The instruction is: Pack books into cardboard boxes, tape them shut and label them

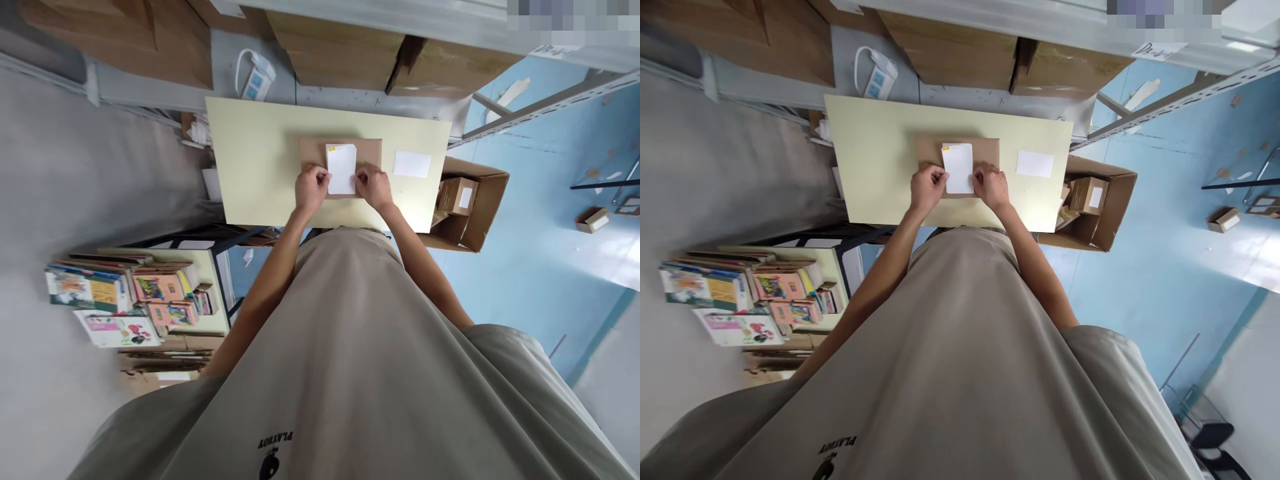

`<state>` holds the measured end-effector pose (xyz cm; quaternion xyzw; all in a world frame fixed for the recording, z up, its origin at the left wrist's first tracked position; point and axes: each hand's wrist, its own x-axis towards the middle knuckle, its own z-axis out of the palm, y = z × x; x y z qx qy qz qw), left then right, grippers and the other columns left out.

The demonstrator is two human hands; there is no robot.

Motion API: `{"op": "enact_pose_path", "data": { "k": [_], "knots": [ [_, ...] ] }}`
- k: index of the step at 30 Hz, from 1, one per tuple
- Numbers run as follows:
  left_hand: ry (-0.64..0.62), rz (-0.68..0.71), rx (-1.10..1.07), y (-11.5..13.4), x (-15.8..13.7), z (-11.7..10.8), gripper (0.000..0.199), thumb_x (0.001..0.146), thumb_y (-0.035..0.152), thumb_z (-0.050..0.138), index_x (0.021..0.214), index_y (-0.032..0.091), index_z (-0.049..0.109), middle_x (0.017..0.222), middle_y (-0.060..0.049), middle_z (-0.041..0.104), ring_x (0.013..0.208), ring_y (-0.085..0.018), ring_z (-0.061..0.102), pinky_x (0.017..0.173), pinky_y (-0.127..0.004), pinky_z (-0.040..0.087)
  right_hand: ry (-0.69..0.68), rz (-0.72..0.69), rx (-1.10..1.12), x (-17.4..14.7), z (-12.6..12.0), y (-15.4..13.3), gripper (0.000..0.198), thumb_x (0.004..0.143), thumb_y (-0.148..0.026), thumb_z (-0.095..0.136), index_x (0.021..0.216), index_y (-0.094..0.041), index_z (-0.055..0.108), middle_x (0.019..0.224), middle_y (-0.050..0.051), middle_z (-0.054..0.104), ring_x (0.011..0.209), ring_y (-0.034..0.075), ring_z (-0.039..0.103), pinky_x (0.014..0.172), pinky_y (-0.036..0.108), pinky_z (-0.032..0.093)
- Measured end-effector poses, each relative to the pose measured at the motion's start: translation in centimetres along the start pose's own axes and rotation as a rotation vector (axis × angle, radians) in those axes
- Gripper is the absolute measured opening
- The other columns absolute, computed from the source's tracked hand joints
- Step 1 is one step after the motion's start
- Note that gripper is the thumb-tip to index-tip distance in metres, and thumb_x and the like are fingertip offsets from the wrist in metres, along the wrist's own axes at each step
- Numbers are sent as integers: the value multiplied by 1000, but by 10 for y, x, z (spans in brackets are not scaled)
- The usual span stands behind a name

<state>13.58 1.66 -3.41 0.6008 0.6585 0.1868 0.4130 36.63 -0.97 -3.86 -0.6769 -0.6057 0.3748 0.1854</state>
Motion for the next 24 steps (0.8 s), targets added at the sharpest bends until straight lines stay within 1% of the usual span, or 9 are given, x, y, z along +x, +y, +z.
{"op": "enact_pose_path", "data": {
  "k": [2,6,9,13,16,17,19,21,24],
  "knots": [
    [-14,-8,28,5,-4,-1,9,101,33,80,96,28,74,104,-8,85,100,-27,78,107,-45,63,-3,-4,-2,-1,-2,-3,22,101,-39,85,93,-28,68,98,7,79,105,31,74,110,55,62],
    [-29,-14,95,19,-9,-5,24,90,30,94,98,28,72,108,-9,84,110,-31,78,110,-48,63,5,45,-36,0,-2,-11,27,94,-33,91,88,-28,65,97,5,81,99,29,76,107,53,64],
    [-28,-57,116,25,-5,-5,24,96,30,92,92,27,68,107,-11,86,110,-32,80,108,-48,63,53,146,-66,7,3,-17,27,100,-36,87,88,-28,64,95,6,83,94,28,78,103,51,66],
    [39,-111,131,19,9,-3,26,109,38,81,88,29,67,100,-11,87,103,-33,83,103,-50,63,133,266,-94,18,10,-25,30,111,-53,77,98,-27,68,93,13,85,94,35,82,100,57,67],
    [85,-69,118,15,14,0,19,113,45,75,103,30,75,102,-11,87,112,-36,84,106,-53,64,103,306,-121,24,12,-33,31,119,-54,63,114,-24,72,110,19,87,103,39,83,102,61,67],
    [84,-36,127,16,14,2,19,115,47,71,114,30,78,111,-13,88,121,-38,83,110,-55,64,89,287,-130,25,12,-36,30,120,-49,59,120,-24,74,119,20,87,109,39,83,106,61,66],
    [36,64,188,22,10,6,35,118,49,63,142,29,79,144,-18,84,148,-42,74,126,-61,58,77,186,-153,27,11,-43,30,121,-38,53,130,-23,77,136,21,83,125,38,80,115,59,63],
    [-65,188,273,29,3,10,56,119,46,56,170,25,67,178,-18,65,175,-42,52,144,-65,42,62,60,-197,28,10,-50,38,121,-28,46,137,-23,81,148,20,79,139,38,73,124,58,59],
    [-195,306,357,35,-5,11,76,118,42,48,191,23,43,198,-10,40,190,-38,25,156,-64,16,-5,-47,-288,27,5,-55,50,122,-23,41,153,-20,81,161,22,74,150,41,65,130,59,54]
  ]
}}
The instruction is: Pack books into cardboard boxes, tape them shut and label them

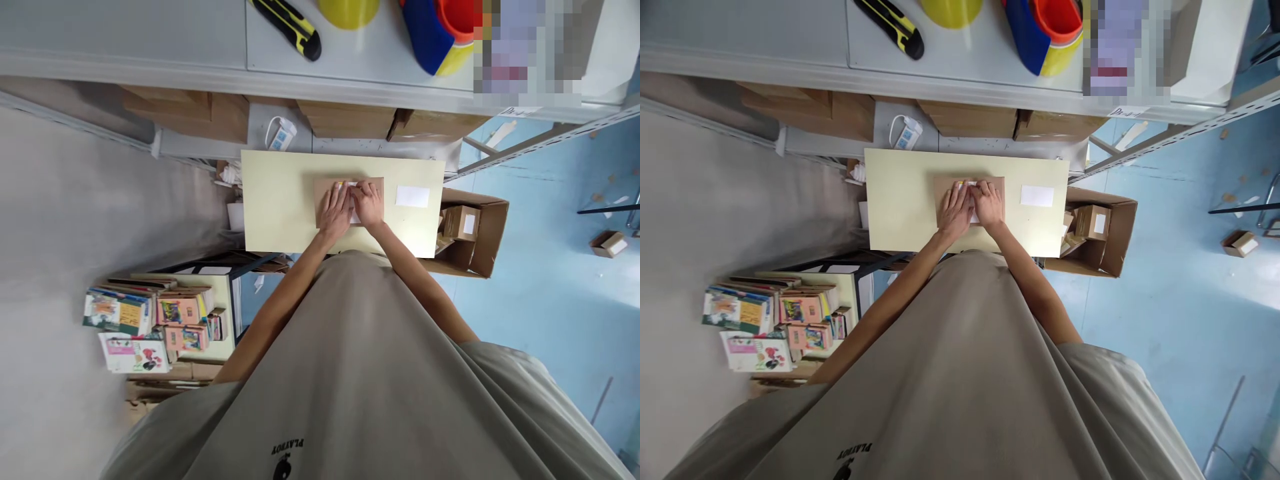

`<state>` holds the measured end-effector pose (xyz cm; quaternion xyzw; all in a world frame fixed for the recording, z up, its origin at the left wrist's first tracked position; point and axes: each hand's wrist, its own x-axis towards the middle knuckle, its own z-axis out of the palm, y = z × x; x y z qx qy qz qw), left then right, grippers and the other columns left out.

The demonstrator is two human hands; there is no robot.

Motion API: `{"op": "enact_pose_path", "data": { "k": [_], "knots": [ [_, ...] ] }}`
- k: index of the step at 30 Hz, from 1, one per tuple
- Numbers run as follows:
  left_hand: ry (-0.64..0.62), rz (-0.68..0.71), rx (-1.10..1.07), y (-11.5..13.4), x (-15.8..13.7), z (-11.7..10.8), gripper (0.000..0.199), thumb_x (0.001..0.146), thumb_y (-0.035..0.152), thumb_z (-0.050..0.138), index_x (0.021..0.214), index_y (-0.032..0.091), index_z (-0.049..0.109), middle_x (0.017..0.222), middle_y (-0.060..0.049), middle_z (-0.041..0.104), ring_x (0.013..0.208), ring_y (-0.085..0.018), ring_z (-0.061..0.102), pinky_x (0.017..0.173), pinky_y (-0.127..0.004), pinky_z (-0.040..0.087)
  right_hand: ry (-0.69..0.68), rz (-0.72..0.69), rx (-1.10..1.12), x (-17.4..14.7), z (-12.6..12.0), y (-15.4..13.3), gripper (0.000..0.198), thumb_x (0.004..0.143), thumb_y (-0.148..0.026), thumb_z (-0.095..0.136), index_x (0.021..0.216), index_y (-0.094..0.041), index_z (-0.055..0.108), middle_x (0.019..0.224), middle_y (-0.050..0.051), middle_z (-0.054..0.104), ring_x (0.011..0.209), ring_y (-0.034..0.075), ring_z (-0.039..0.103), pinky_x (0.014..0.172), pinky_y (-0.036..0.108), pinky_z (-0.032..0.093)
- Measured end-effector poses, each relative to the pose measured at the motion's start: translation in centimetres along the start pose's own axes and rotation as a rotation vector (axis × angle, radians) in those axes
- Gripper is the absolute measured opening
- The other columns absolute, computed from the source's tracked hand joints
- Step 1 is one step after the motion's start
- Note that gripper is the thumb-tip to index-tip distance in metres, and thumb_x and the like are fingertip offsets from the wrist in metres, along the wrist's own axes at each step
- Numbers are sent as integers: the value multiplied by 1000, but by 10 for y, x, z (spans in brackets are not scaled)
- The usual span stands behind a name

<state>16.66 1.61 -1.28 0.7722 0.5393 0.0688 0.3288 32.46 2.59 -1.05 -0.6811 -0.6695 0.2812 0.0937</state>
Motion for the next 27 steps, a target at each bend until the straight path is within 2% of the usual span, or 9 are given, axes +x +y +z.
{"op": "enact_pose_path", "data": {
  "k": [3,7,10,12,16,19,21,24,27],
  "knots": [
    [-48,30,39,-6,-2,-3,83,117,44,45,195,19,32,202,-10,30,191,-36,18,158,-63,4,-81,-53,-77,-13,-5,3,59,121,-21,42,175,-16,66,182,22,60,164,43,57,137,62,49],
    [-58,17,53,-19,4,-6,93,118,60,44,195,10,27,202,-18,20,192,-38,14,157,-60,2,-136,-149,-105,-45,-4,13,69,119,-16,39,187,-17,49,198,15,39,185,37,37,148,65,37],
    [-51,-3,30,-21,7,-8,102,117,77,43,195,15,26,202,-18,21,192,-40,11,156,-63,1,-130,-169,-102,-62,-1,20,72,118,-14,38,189,-22,48,199,11,38,188,33,32,152,64,31],
    [-52,-2,26,-21,5,-8,103,116,80,42,195,16,27,202,-18,22,192,-42,8,156,-65,0,-129,-159,-112,-62,0,21,72,118,-14,37,189,-22,48,199,10,38,188,33,33,152,63,32],
    [-81,21,64,-20,-12,-6,92,120,66,43,195,15,29,203,-17,21,192,-42,4,156,-66,-4,-145,-156,-146,-40,2,16,70,119,-20,45,189,-15,46,200,17,31,185,41,37,146,69,38],
    [-111,20,103,-21,-27,-1,85,120,50,47,194,14,29,203,-17,21,192,-42,3,155,-69,-5,-145,-144,-156,-20,6,11,82,116,-32,63,192,-11,39,200,22,26,182,49,37,143,74,40],
    [-119,9,119,-23,-34,2,85,119,44,47,194,10,28,203,-18,20,192,-42,1,155,-70,-5,-146,-139,-165,-14,10,8,89,114,-35,69,192,-7,36,201,24,23,183,50,35,143,74,39],
    [-114,2,120,-24,-37,6,84,119,41,46,194,8,26,203,-17,19,192,-41,-2,155,-72,-3,-163,-148,-178,-22,16,10,88,114,-32,70,191,-5,36,202,24,21,186,49,28,146,71,35],
    [-104,15,106,-25,-37,7,83,120,43,42,195,11,25,203,-16,19,192,-40,-4,154,-73,-2,-171,-177,-152,-47,19,17,74,119,-24,56,191,-11,40,201,21,28,188,44,26,148,71,32]
  ]
}}
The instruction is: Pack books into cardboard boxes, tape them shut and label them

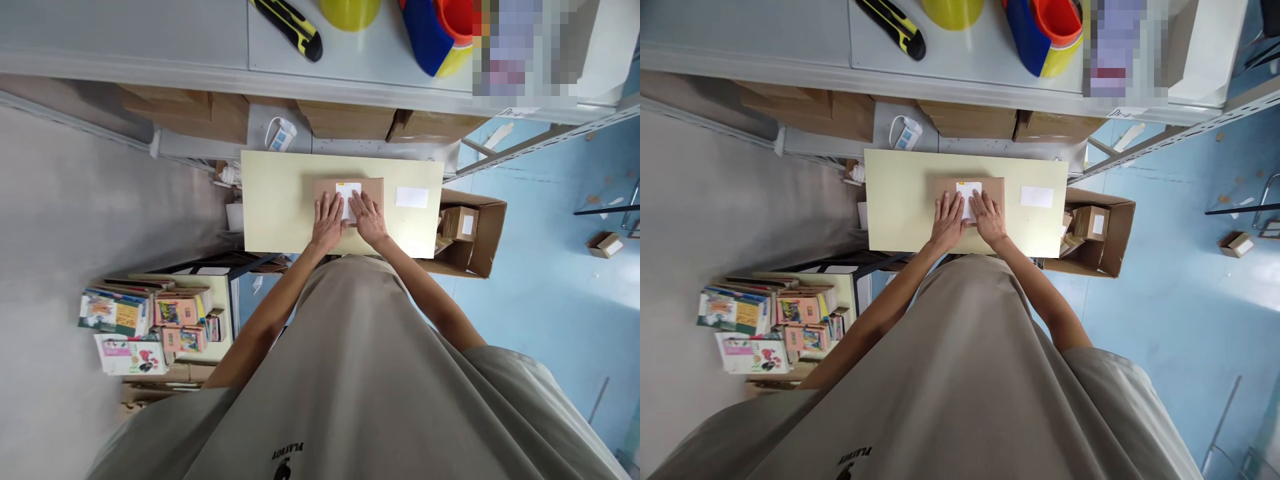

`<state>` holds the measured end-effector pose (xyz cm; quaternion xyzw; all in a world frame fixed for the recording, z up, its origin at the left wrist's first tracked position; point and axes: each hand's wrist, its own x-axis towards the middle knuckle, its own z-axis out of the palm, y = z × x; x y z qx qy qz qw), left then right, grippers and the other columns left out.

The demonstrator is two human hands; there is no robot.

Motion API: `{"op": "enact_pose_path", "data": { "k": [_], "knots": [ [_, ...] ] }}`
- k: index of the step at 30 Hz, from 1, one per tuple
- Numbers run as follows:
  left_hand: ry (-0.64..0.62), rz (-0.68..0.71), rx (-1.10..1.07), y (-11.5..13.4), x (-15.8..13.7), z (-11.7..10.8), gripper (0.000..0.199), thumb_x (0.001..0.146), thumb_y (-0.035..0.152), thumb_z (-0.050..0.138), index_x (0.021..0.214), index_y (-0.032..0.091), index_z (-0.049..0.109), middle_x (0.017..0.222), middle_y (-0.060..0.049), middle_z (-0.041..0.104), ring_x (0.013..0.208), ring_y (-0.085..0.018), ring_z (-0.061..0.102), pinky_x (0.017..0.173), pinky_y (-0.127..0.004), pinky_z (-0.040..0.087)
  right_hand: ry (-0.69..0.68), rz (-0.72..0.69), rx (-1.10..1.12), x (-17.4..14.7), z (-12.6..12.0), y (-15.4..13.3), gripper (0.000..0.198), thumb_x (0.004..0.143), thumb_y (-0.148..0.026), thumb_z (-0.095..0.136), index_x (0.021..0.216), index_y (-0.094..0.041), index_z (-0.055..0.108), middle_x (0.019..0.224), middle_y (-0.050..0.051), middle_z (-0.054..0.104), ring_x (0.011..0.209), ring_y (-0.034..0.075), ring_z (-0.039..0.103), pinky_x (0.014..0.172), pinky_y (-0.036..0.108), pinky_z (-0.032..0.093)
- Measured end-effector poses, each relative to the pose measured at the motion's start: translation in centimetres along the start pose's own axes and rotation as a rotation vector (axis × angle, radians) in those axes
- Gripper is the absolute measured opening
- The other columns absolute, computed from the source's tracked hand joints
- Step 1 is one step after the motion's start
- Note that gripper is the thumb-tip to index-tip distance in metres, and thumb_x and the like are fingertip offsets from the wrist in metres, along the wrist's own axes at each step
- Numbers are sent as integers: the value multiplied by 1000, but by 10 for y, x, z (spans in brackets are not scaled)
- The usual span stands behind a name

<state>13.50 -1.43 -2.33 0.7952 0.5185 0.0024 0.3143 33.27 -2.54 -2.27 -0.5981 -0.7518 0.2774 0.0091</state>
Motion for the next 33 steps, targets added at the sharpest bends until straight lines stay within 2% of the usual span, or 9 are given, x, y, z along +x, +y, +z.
{"op": "enact_pose_path", "data": {
  "k": [4,8,12,16,20,24,29,33],
  "knots": [
    [21,10,-13,0,-2,3,81,121,41,41,194,10,27,204,-16,17,192,-40,-4,154,-71,-2,15,-17,31,-37,7,6,75,117,-7,40,191,-21,43,199,12,36,189,37,29,150,68,32],
    [44,17,-32,-1,-4,9,81,120,38,45,193,9,28,203,-19,20,192,-41,-2,154,-74,2,-2,20,25,-54,9,5,73,118,-5,36,188,-20,49,199,10,36,189,35,29,151,65,32],
    [96,50,-81,-4,-1,13,81,117,38,50,191,9,34,201,-22,24,192,-43,6,153,-76,3,11,51,13,-54,9,1,74,116,-4,36,188,-20,50,199,12,37,189,36,29,150,68,34],
    [161,104,-137,-4,5,16,81,114,37,52,187,4,41,198,-27,29,191,-45,15,153,-78,7,38,73,-25,-52,7,-2,73,116,-6,38,187,-20,50,197,14,42,188,36,31,148,69,37],
    [258,148,-181,-1,12,22,78,111,32,49,182,-1,48,195,-30,36,188,-44,25,154,-76,15,33,80,-96,-52,2,-7,67,119,-13,36,183,-15,55,197,18,42,187,37,32,147,69,38],
    [318,180,-191,1,20,29,78,109,26,49,181,-4,48,193,-32,38,187,-43,31,152,-74,25,40,107,-146,-52,-1,-12,66,118,-16,37,181,-12,57,195,22,44,185,36,35,146,67,41],
    [305,183,-157,8,23,27,78,108,24,56,180,-5,51,193,-31,39,185,-46,34,152,-71,29,62,148,-172,-54,-2,-20,65,117,-20,39,178,-15,59,191,23,50,179,35,43,142,68,46],
    [237,137,-136,19,21,14,74,108,18,47,178,-4,55,194,-26,41,187,-42,32,155,-65,26,74,185,-207,-54,-5,-25,65,117,-22,38,176,-9,61,191,25,48,179,35,43,141,65,48]
  ]
}}
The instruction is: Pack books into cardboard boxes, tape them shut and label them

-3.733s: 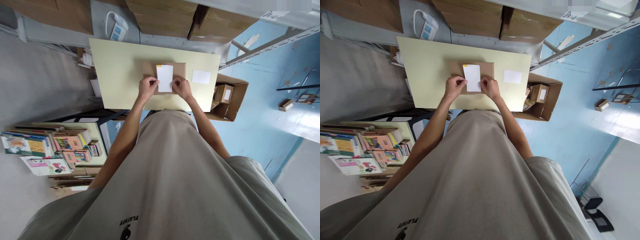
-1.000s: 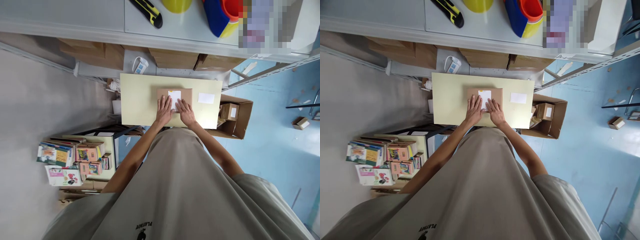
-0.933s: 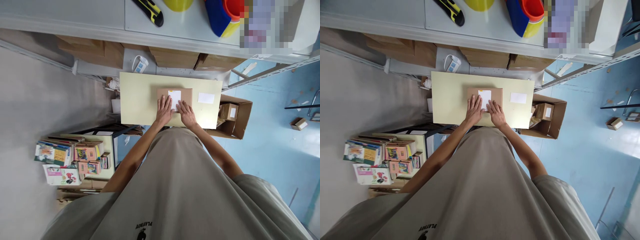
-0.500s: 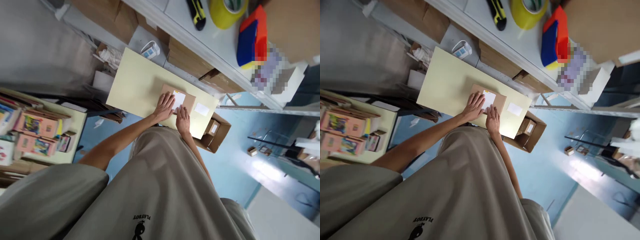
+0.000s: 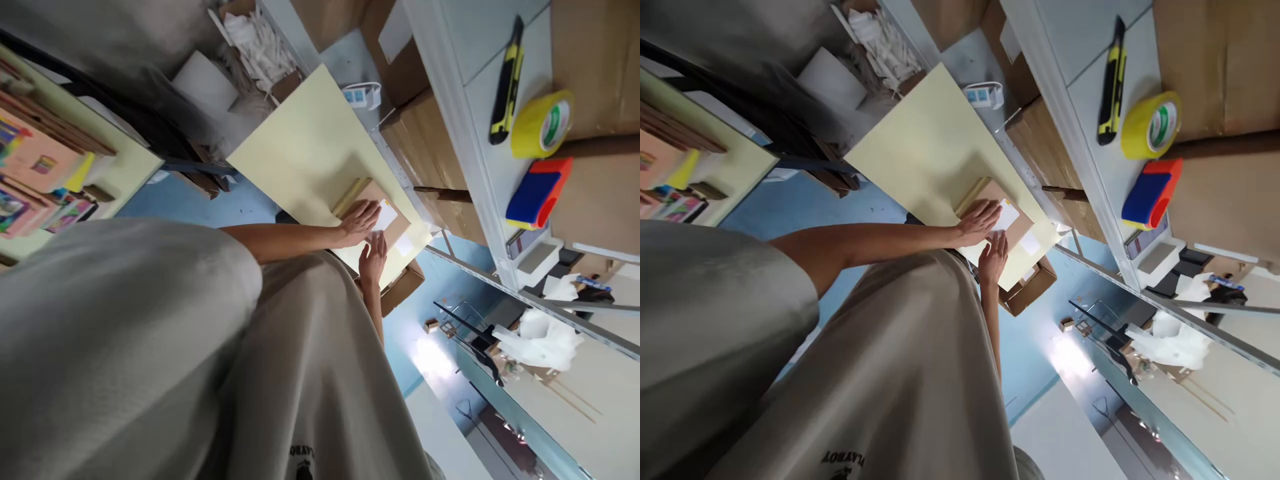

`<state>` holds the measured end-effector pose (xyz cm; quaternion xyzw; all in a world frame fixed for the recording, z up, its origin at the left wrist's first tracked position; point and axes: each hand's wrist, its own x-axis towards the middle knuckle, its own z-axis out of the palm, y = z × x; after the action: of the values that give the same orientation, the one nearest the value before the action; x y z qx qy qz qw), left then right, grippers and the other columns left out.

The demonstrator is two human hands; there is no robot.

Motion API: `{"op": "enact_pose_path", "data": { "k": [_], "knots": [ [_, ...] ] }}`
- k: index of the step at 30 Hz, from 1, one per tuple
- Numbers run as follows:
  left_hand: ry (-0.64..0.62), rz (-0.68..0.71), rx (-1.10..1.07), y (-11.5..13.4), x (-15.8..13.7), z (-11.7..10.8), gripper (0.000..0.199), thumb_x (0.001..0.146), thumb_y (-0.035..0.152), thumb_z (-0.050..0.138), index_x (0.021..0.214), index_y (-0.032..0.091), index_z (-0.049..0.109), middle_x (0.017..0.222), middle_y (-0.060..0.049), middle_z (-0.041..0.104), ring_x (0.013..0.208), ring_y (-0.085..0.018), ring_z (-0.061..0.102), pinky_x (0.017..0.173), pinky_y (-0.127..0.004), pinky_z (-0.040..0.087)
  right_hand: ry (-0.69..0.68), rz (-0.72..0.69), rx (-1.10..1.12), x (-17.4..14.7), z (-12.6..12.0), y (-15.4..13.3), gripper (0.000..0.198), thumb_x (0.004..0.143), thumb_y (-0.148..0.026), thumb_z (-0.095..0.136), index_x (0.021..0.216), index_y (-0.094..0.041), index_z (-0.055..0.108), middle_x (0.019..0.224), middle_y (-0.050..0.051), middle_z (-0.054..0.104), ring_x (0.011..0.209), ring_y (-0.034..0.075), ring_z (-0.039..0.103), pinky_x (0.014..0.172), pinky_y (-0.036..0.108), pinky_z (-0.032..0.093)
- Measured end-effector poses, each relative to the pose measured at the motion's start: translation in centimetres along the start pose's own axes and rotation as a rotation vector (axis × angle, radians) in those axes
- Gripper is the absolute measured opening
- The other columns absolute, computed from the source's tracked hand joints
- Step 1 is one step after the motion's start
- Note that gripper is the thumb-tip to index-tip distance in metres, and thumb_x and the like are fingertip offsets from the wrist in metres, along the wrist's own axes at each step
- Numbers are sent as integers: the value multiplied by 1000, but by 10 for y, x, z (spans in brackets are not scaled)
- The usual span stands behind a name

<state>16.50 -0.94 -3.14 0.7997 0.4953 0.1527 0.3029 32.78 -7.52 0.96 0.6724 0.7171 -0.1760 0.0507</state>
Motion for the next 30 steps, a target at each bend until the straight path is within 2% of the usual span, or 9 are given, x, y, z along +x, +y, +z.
{"op": "enact_pose_path", "data": {
  "k": [4,12,14,17,20,22,25,27,30],
  "knots": [
    [3,2,-43,3,-1,-7,76,105,17,50,179,5,59,194,-19,45,188,-38,30,157,-63,24,-3,30,-39,3,-1,-3,63,116,-24,41,171,-10,66,187,27,54,175,35,50,139,64,51],
    [38,-56,-327,11,13,11,85,98,20,53,183,19,58,190,-13,53,189,-32,26,159,-61,13,38,1,0,2,2,4,64,116,-33,38,169,-10,66,180,30,59,172,38,55,138,70,50],
    [15,-53,-320,8,9,8,86,100,21,53,186,16,52,194,-15,47,190,-32,22,159,-59,8,83,103,104,1,-1,15,65,113,-36,43,167,-8,66,181,32,56,175,39,51,140,72,45],
    [15,-45,-307,-17,-15,-4,91,106,30,59,192,12,36,202,-20,27,191,-40,12,157,-68,6,209,446,353,-8,-3,34,71,103,-36,52,169,-10,62,183,34,52,171,43,54,137,78,45],
    [-30,-246,-323,-57,-41,-17,111,103,45,80,189,-1,28,198,-36,22,189,-52,17,153,-72,22,203,653,630,-19,11,42,69,99,-41,57,161,-13,67,163,32,69,143,37,74,119,66,63],
    [-143,-410,-397,-79,-51,-21,108,98,42,90,181,-7,39,186,-44,43,179,-53,43,146,-65,40,183,684,786,-21,26,38,61,96,-41,62,150,-16,73,147,26,80,125,29,78,109,52,67],
    [-266,-475,-523,-94,-60,-22,79,96,26,89,166,1,60,163,-33,74,153,-42,73,131,-56,60,206,686,1003,-12,48,25,48,91,-42,71,131,-17,78,134,21,86,120,23,76,109,44,64],
    [-224,-461,-539,-94,-67,-26,68,96,20,85,161,10,66,156,-23,81,145,-36,79,126,-53,65,277,700,1076,-9,55,20,42,89,-46,76,120,-18,78,130,20,87,121,24,75,111,45,63],
    [-72,-388,-501,-89,-78,-42,60,101,25,81,160,18,70,151,-17,84,139,-32,82,120,-48,69,420,663,1133,-18,51,20,47,90,-56,80,121,-19,76,129,18,88,119,27,77,109,47,64]
  ]
}}
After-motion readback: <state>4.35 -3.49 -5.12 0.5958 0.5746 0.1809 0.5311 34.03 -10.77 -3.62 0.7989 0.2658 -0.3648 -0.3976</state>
